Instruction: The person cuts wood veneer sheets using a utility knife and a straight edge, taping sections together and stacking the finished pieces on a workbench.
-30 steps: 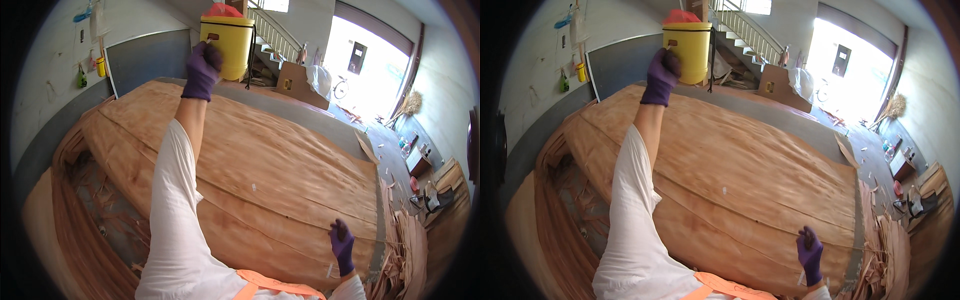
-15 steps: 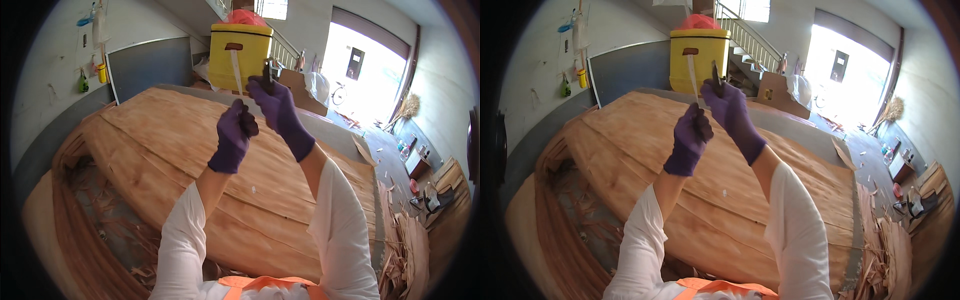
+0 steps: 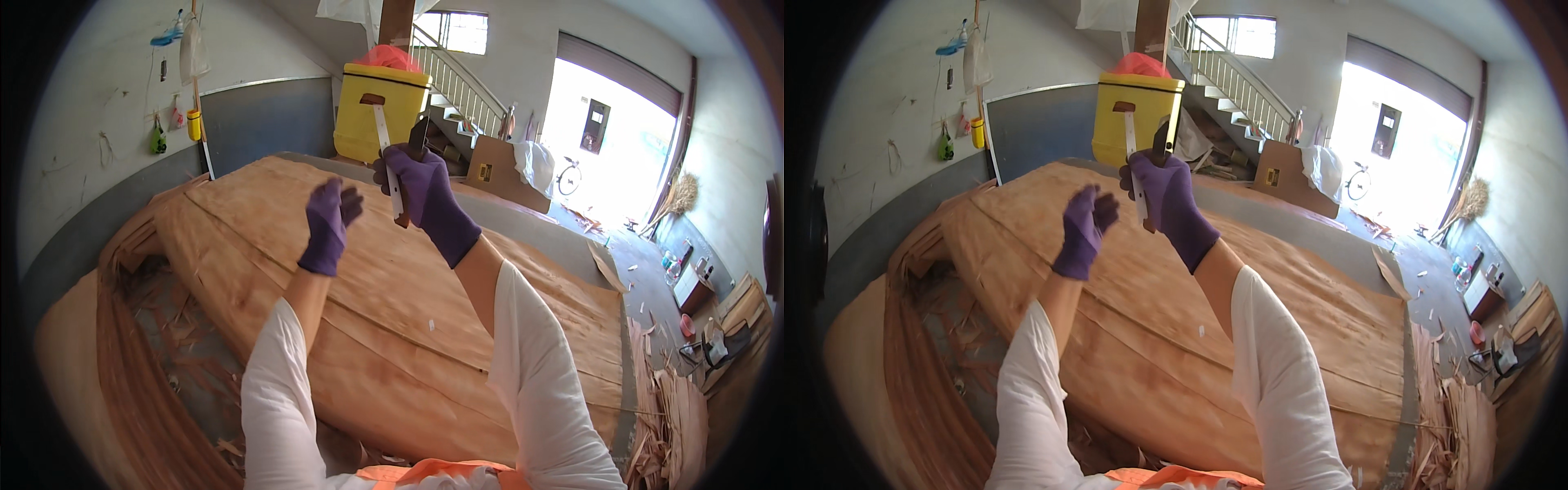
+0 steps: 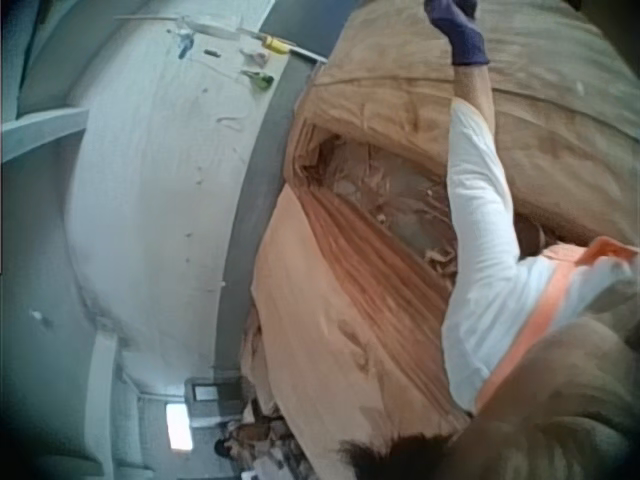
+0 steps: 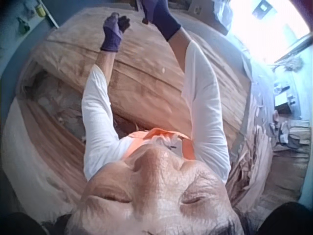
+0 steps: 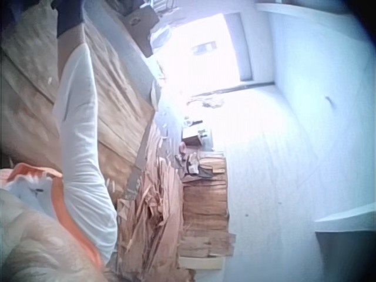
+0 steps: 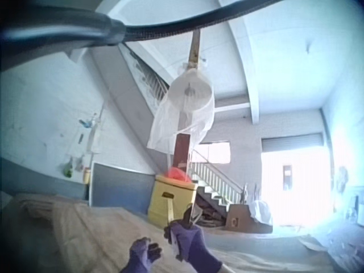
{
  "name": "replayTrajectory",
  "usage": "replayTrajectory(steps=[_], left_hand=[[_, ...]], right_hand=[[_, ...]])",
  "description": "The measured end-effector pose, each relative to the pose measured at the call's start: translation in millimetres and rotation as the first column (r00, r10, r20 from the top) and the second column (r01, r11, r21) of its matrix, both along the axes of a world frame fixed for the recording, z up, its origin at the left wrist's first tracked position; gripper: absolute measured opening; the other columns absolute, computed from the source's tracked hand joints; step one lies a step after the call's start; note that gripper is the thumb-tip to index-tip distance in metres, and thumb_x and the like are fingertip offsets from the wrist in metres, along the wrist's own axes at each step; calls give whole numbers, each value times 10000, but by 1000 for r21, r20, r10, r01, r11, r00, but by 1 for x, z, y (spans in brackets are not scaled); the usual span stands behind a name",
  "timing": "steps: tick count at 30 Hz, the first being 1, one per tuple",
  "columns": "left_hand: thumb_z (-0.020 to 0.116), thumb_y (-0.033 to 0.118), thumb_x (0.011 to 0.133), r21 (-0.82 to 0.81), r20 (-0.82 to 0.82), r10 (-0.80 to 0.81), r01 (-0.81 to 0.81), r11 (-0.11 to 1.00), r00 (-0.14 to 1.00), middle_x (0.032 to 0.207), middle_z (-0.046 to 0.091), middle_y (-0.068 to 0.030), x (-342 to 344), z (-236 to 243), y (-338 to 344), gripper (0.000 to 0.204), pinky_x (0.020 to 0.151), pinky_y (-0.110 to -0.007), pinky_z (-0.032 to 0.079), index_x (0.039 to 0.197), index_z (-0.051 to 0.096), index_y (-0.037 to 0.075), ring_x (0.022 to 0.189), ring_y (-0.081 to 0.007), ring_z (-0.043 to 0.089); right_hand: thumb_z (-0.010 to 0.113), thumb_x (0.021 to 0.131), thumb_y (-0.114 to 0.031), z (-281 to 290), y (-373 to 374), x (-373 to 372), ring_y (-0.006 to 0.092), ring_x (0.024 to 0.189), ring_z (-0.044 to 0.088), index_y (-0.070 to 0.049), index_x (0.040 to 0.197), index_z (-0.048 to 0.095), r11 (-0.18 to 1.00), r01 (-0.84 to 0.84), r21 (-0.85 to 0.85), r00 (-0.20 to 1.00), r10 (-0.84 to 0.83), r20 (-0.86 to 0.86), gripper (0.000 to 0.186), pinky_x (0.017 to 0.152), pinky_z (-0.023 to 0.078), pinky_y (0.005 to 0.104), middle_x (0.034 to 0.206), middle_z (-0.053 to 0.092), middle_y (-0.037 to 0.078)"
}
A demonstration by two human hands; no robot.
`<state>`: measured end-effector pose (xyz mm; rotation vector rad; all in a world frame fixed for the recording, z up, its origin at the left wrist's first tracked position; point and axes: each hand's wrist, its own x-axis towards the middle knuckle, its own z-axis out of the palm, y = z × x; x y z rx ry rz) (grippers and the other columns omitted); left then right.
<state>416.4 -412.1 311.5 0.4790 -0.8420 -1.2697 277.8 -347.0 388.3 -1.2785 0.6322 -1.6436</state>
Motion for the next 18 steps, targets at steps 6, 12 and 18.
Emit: replayTrajectory(steps=[6,12,18], left_hand=[[596,362,881,-280,476,57,90,956,878,739,630,-53,-11,109,16,326,538,-259,516,908,600,37,599,-130,617],[613,418,848,-355,595,317,-112,928,738,620,599,-28,-40,139,-2,393,420,-240,482,806,611,28,454,-112,568],[568,307,882,-492,674,430,-70,868,601,548,582,-53,-61,138,-9,305,379,-290,432,784,621,22,416,-143,560]], right_hand=[[587,884,-172,-2,11,-10,174,659,592,8,981,582,998,-64,2,998,64,-12,205,567,477,303,810,621,95],[578,883,-118,0,25,-15,170,598,571,17,925,570,997,-76,27,994,74,75,142,522,459,284,744,601,105],[588,853,-143,-9,16,-52,177,544,603,20,769,619,951,265,-158,920,-298,-252,186,530,482,304,639,624,104]])
